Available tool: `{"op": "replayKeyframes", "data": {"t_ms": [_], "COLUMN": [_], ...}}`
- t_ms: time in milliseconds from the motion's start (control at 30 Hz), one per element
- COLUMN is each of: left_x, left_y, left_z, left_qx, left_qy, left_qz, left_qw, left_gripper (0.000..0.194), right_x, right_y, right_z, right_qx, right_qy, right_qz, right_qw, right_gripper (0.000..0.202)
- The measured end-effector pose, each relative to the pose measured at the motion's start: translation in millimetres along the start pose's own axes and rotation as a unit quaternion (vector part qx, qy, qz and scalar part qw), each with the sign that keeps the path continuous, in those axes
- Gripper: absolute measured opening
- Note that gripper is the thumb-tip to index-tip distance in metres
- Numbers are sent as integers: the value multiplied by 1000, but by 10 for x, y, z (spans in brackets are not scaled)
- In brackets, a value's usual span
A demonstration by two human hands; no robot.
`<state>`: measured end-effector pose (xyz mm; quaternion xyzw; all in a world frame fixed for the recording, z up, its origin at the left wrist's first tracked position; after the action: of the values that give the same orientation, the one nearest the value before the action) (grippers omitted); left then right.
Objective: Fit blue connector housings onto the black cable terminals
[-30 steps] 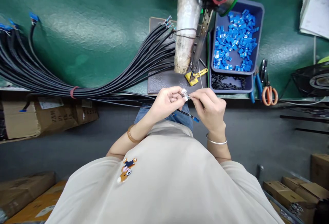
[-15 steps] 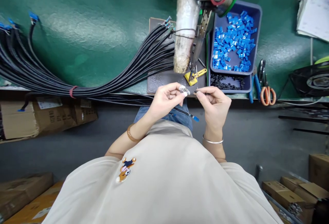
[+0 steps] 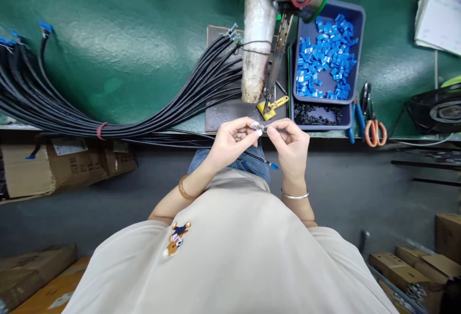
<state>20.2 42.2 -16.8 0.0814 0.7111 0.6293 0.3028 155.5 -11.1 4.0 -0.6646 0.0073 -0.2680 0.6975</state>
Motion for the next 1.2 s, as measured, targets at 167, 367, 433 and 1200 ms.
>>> {"op": "replayKeyframes", "data": {"t_ms": [167,367,433,1200], "left_x": [4,-9,-15,35], "left_y": [3,-20,-31,-107], "left_z": [-1,15,16,-32], "left_qx": [-1,40,49,76], "left_qy": [-20,-12,-12,-57], "left_qz": [-12,-36,-40,-14], "left_qw": [1000,998,998,995], "left_gripper": [14,18,18,26], "right_x": [14,49,57,16], "right_y": [-35,-143,-184,-76], "right_z": [4,-16,-20,19], "right_qx": [12,34,46,5], "right_qy": [4,1,-6,-121], "right_qz": [7,-47,-69,-51], "right_qw": [1000,998,997,991], "right_gripper": [13,12,11,4]}}
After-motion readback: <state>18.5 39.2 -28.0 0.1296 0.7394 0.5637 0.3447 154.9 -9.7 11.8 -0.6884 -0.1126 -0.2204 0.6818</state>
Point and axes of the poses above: each hand's wrist, its own z-axis towards the middle knuckle, its own x-axis out of the back of the hand, y = z × x, the point moved 6 cm from there along z, towards the middle knuckle, and after that the axes turned 4 degrees about -z, right-handed, at the moved point
